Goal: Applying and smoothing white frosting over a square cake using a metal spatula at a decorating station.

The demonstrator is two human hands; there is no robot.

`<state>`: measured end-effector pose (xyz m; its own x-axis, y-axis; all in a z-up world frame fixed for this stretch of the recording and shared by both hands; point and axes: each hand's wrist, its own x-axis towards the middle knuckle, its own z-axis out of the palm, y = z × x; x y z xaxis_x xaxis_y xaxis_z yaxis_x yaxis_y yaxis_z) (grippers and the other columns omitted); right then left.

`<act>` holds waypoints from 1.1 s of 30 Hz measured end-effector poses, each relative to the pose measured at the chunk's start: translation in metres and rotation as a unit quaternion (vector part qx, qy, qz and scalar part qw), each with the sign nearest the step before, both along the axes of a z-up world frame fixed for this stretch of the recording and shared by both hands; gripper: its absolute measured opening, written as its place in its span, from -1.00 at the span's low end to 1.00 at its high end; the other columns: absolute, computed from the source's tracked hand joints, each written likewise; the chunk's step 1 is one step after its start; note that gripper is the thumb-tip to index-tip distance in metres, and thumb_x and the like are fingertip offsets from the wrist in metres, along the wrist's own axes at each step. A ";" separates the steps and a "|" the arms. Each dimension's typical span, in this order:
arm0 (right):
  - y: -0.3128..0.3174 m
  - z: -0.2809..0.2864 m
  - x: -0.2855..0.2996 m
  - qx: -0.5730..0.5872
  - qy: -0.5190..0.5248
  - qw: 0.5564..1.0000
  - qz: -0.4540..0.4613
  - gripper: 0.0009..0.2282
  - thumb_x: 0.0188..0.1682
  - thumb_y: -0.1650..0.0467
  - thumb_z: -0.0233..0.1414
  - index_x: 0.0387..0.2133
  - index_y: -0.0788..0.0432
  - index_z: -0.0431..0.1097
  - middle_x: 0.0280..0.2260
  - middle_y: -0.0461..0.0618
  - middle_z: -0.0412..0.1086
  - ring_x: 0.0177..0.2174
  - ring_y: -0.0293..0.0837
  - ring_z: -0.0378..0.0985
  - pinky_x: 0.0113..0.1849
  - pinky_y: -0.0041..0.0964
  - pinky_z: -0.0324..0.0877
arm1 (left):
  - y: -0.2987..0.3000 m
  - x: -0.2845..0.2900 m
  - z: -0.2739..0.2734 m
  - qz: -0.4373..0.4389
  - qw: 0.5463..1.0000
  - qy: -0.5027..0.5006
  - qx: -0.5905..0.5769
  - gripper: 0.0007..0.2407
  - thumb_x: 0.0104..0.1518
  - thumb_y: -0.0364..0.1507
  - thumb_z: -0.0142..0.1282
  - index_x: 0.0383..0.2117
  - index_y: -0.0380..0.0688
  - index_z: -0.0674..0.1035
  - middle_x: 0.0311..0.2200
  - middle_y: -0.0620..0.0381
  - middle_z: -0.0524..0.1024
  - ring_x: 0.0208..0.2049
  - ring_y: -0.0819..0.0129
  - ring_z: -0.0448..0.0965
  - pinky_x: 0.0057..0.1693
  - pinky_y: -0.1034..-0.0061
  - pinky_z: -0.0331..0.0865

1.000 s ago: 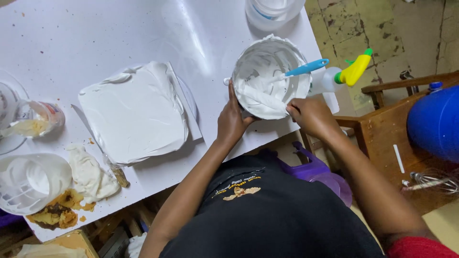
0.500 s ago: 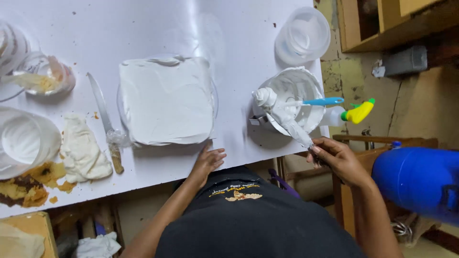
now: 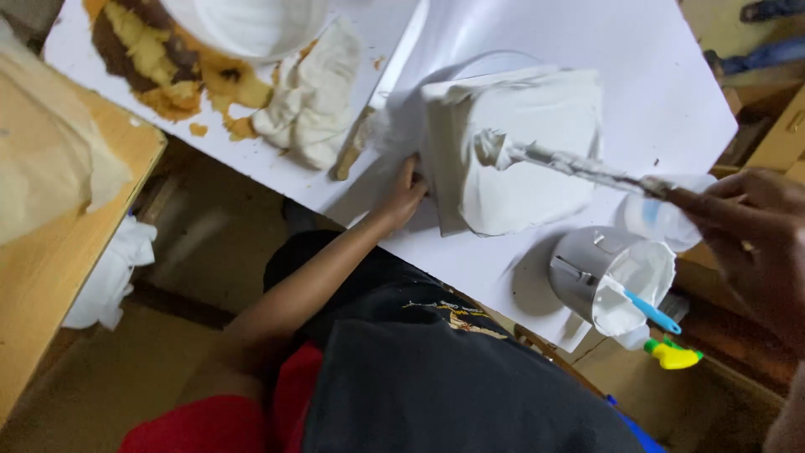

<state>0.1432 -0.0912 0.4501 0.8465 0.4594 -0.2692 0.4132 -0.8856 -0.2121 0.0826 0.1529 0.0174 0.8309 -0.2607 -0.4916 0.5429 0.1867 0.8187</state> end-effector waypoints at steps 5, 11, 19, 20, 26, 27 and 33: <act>0.060 -0.019 0.072 -0.204 -0.080 0.960 0.174 -0.73 0.31 0.62 0.10 0.26 0.35 0.43 -0.22 0.28 0.22 -0.31 0.12 0.33 -0.18 -0.05 0.31 | 0.027 0.016 0.046 0.020 0.994 -0.099 -0.030 -0.77 0.27 -0.29 -0.22 -0.14 -0.14 0.41 -0.40 0.10 0.48 -0.41 0.27 0.48 -0.30 0.38 0.29; 0.163 -0.047 0.101 -0.534 -0.217 0.723 0.381 -0.66 0.21 0.16 0.00 0.26 -0.47 0.38 -0.21 -0.37 0.44 -0.17 -0.30 0.49 -0.20 -0.50 0.46 | 0.049 0.023 0.065 -0.019 0.995 -0.070 -0.068 -0.59 0.30 0.00 -0.44 -0.23 -0.04 0.37 -0.40 0.10 0.33 -0.47 0.29 0.38 -0.34 0.34 0.25; 0.210 -0.063 0.104 -0.625 -0.024 0.709 0.325 -0.62 0.24 0.21 -0.18 0.32 -0.47 0.17 -0.45 -0.40 0.42 -0.56 -0.50 0.49 -0.60 -0.71 0.58 | 0.066 0.021 0.072 -0.075 0.987 0.030 -0.140 -0.30 0.11 0.15 -0.41 0.29 -0.04 0.23 0.21 0.00 0.40 0.17 -0.02 0.46 0.14 0.12 0.34; 0.208 -0.065 0.105 -0.603 -0.095 0.710 0.353 -0.71 0.29 0.19 -0.15 0.25 -0.47 0.28 -0.46 -0.45 0.39 -0.57 -0.52 0.41 -0.59 -0.72 0.45 | 0.066 0.022 0.069 -0.064 0.984 0.024 -0.163 -0.32 0.14 0.13 -0.38 0.29 -0.06 0.23 0.22 0.00 0.38 0.21 0.01 0.42 0.18 0.16 0.32; 0.183 -0.059 0.114 -0.549 -0.058 0.787 0.275 -0.75 0.16 0.22 0.06 0.07 -0.13 0.47 -0.39 -0.23 0.41 -0.48 -0.33 0.43 -0.48 -0.54 0.41 | 0.076 0.032 0.072 -0.091 0.982 0.010 -0.164 -0.27 0.11 0.17 -0.43 0.29 -0.07 0.27 0.25 -0.06 0.36 0.25 -0.02 0.37 0.21 0.14 0.32; 0.192 -0.056 0.108 -0.518 0.066 0.833 0.183 -0.79 0.14 0.26 0.06 -0.14 0.13 0.49 -0.56 -0.14 0.37 -0.65 -0.28 0.41 -0.63 -0.44 0.39 | 0.081 0.034 0.076 -0.114 0.982 0.007 -0.151 -0.23 0.08 0.19 -0.49 0.31 -0.07 0.27 0.26 -0.06 0.35 0.27 -0.02 0.35 0.21 0.11 0.31; 0.168 -0.065 0.122 -0.565 -0.124 0.740 0.342 -0.76 0.24 0.14 -0.03 0.13 -0.44 0.43 -0.24 -0.46 0.47 -0.34 -0.45 0.51 -0.33 -0.54 0.56 | 0.071 0.029 0.057 -0.113 0.980 0.017 -0.165 -0.62 0.28 0.02 -0.34 -0.32 -0.02 0.29 -0.51 0.19 0.19 -0.48 0.33 0.27 -0.25 0.33 0.17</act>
<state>0.2653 0.0766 0.3849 0.6079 0.4027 -0.6843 0.7490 -0.0050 0.6625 0.1117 0.2239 0.0744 0.7181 -0.5856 -0.3761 0.6270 0.3097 0.7149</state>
